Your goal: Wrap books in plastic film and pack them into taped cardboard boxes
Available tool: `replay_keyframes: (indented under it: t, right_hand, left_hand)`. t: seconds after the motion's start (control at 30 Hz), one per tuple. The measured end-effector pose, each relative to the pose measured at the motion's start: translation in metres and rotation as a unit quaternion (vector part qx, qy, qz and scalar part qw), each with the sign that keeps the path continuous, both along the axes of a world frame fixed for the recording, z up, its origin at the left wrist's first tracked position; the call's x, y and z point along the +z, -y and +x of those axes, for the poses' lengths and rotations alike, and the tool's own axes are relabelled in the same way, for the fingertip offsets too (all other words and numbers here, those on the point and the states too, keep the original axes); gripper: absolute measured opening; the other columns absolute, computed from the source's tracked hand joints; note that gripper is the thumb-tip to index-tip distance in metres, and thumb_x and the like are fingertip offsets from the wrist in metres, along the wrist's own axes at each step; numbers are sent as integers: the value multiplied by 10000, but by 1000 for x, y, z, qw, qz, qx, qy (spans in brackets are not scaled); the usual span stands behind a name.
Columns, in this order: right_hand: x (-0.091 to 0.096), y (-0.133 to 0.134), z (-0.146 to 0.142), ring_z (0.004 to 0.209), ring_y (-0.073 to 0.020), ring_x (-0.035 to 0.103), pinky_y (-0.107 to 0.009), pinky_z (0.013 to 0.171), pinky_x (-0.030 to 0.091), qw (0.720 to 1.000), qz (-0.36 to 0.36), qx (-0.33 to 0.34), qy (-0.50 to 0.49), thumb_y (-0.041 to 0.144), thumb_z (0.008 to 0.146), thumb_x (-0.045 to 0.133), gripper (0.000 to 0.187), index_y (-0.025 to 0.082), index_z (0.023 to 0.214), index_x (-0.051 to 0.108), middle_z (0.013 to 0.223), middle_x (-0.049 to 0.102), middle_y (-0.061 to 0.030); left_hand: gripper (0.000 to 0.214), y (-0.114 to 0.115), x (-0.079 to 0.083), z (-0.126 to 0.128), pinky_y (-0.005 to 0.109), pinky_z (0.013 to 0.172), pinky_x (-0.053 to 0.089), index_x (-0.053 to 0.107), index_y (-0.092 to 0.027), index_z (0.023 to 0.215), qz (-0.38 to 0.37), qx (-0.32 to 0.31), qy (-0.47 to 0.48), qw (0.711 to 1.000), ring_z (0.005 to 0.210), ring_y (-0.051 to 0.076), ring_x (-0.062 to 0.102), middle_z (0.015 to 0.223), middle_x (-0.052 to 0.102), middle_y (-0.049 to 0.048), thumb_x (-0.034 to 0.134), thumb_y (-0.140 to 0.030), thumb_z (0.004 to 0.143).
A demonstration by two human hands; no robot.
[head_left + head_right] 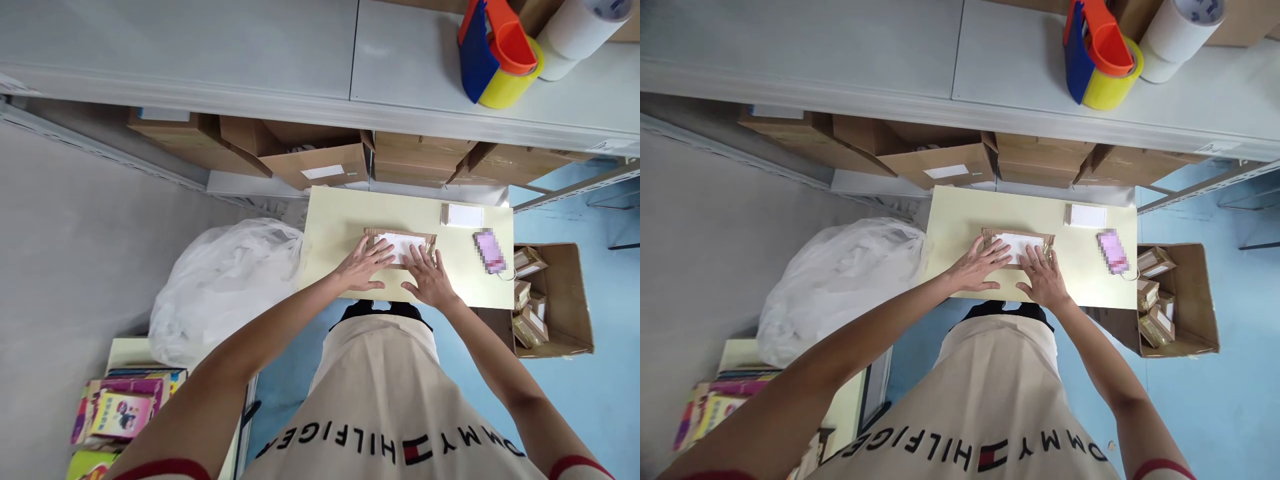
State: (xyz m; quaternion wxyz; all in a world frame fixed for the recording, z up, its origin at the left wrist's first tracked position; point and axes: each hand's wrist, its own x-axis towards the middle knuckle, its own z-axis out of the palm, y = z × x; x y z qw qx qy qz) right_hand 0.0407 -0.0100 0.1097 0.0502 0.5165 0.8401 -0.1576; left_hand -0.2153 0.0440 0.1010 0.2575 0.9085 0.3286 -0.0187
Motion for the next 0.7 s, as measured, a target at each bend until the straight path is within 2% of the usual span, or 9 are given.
replay_keyframes:
  t: [0.1,0.23,0.27,0.33,0.43,0.5,0.53,0.6,0.7]
  right_hand:
    - [-4,11,5,1492,-354,259,-665,1175,114,1000,-16,-15,-2,489,987,390,606,239,1536,335,1607,324,-120]
    - [-8,11,15,1470,-365,306,-681,1155,158,995,17,-89,-34,444,999,367,541,229,1494,409,1579,377,-146]
    - [-10,7,15,1471,-366,304,-671,1146,198,990,28,-126,-52,444,998,366,536,232,1488,415,1583,366,-152]
    - [-15,-2,11,1472,-365,299,-629,1111,307,968,43,-224,-102,469,985,381,578,223,1507,370,1599,321,-174]
    - [-23,-21,0,1420,-380,385,-556,1030,434,906,19,-391,-161,567,897,514,829,148,1552,228,1567,336,-247]
    - [-27,-30,-6,1309,-394,512,-532,983,470,868,-31,-467,-168,603,807,627,951,124,1537,250,1461,479,-265]
    - [-28,-33,-9,1235,-391,571,-521,956,484,855,-56,-487,-166,603,785,653,925,137,1509,313,1381,564,-247]
    - [-29,-33,-13,1107,-364,644,-489,899,504,843,-84,-503,-169,582,811,631,741,187,1414,458,1230,676,-190]
    - [-26,-21,-13,1031,-322,675,-435,843,515,837,-79,-510,-180,511,895,528,516,214,1316,553,1157,714,-144]
  left_hand:
    - [724,2,-2,-13,616,1198,52,444,-321,1477,-2,6,15,1000,1496,368,232,1594,351,93,690,-473,813]
    - [592,2,-4,-18,584,1197,127,533,-320,1406,-3,57,29,998,1489,362,259,1580,379,100,658,-451,843]
    - [548,2,-5,-15,590,1190,144,549,-303,1388,-1,89,32,995,1488,365,258,1581,375,115,634,-437,863]
    - [552,0,-7,-4,614,1163,192,524,-252,1399,2,200,36,979,1495,385,227,1601,315,158,609,-417,879]
    - [862,-6,-13,15,563,1117,320,338,-124,1496,-45,404,49,912,1498,410,195,1619,180,261,700,-462,791]
    - [947,-11,-19,22,482,1067,405,309,-74,1484,-124,481,63,865,1451,392,326,1567,283,301,734,-492,748]
    - [875,-12,-22,23,451,1038,435,360,-84,1448,-167,495,71,850,1398,373,421,1510,397,288,712,-502,764]
    - [618,-14,-28,23,415,986,466,494,-149,1322,-226,492,88,836,1264,332,568,1348,600,209,624,-502,832]
    - [355,-14,-31,21,375,910,491,588,-222,1115,-237,496,101,829,1127,293,657,1171,712,122,551,-481,875]
